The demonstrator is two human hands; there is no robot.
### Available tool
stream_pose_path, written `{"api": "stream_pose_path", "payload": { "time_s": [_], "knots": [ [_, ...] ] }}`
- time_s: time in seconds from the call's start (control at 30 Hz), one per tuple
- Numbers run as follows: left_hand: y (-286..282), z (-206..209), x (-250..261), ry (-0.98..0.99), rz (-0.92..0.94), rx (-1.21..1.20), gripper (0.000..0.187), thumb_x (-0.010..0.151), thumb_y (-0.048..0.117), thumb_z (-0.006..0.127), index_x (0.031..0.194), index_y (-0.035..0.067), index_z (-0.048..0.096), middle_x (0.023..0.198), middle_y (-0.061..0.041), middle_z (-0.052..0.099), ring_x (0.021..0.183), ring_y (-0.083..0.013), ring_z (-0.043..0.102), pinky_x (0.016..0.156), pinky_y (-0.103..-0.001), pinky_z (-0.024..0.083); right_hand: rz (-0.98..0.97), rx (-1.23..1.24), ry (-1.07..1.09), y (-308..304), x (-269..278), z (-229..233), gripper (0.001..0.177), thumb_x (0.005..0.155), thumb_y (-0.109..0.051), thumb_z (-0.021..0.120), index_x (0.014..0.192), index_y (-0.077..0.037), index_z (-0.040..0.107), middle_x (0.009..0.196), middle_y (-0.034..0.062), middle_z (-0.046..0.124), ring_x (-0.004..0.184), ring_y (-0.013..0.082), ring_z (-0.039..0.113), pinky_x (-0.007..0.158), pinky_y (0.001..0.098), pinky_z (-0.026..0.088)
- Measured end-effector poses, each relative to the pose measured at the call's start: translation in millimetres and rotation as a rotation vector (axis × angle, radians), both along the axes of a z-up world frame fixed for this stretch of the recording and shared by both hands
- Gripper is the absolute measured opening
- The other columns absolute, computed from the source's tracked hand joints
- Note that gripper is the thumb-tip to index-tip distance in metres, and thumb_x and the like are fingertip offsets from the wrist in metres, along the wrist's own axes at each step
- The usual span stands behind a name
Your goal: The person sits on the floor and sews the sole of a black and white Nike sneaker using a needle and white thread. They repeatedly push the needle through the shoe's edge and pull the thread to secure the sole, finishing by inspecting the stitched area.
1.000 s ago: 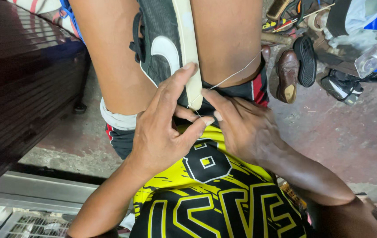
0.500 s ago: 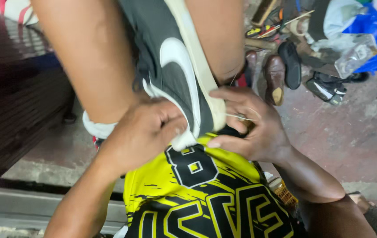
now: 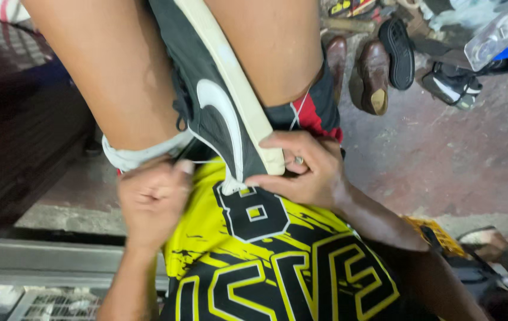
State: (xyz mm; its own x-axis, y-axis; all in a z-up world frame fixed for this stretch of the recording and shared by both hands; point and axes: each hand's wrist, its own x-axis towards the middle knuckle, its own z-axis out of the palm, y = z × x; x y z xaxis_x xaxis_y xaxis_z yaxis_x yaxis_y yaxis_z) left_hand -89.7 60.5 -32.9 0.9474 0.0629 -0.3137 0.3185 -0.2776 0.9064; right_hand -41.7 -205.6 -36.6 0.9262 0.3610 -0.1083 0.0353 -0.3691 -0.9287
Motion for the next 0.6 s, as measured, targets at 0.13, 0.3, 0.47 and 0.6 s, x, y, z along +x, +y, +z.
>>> {"api": "stream_pose_path", "payload": {
  "time_s": [0.13, 0.3, 0.47, 0.6],
  "knots": [
    [33.3, 3.7, -11.3, 0.185, 0.253, -0.148, 0.055, 0.102, 0.003, 0.071, 0.066, 0.009, 0.03, 0.065, 0.004, 0.033, 0.063, -0.0022, 0.027, 0.061, -0.025, 0.023, -0.001, 0.027, 0.01, 3.8, -8.5, 1.5, 0.054, 0.078, -0.014, 0.097, 0.119, -0.003, 0.063, 0.11, 0.0058, 0.069, 0.089, 0.005, 0.065, 0.07, 0.02, 0.056],
    [30.2, 22.3, -0.3, -0.068, 0.147, 0.446, 0.017, 0.094, 0.002, 0.072, 0.091, -0.002, 0.055, 0.095, -0.007, 0.053, 0.079, -0.0144, 0.05, 0.068, -0.026, 0.041, -0.026, 0.038, 0.184, -2.9, -15.3, -4.6, 0.06, 0.074, -0.011, 0.098, 0.121, -0.003, 0.062, 0.116, 0.0043, 0.064, 0.093, 0.0039, 0.06, 0.072, 0.02, 0.054],
    [-3.5, 37.9, 16.8, -0.348, -0.091, 0.358, 0.016, 0.092, -0.004, 0.07, 0.107, 0.001, 0.066, 0.113, -0.016, 0.066, 0.095, -0.0329, 0.068, 0.083, -0.043, 0.054, -0.009, 0.195, 0.253, 2.4, -14.8, -18.1, 0.063, 0.078, -0.002, 0.093, 0.13, -0.003, 0.058, 0.132, 0.0039, 0.056, 0.118, 0.0072, 0.061, 0.098, 0.026, 0.061],
    [-19.1, 0.2, 33.3, 0.063, -0.305, -0.005, 0.017, 0.082, 0.008, 0.072, 0.094, -0.001, 0.064, 0.088, -0.018, 0.063, 0.061, -0.0287, 0.064, 0.059, -0.04, 0.049, 0.008, 0.188, 0.298, 9.6, -15.3, -13.2, 0.064, 0.079, -0.003, 0.093, 0.132, -0.004, 0.057, 0.131, 0.0033, 0.057, 0.119, 0.008, 0.061, 0.1, 0.0271, 0.06]
  ]
}}
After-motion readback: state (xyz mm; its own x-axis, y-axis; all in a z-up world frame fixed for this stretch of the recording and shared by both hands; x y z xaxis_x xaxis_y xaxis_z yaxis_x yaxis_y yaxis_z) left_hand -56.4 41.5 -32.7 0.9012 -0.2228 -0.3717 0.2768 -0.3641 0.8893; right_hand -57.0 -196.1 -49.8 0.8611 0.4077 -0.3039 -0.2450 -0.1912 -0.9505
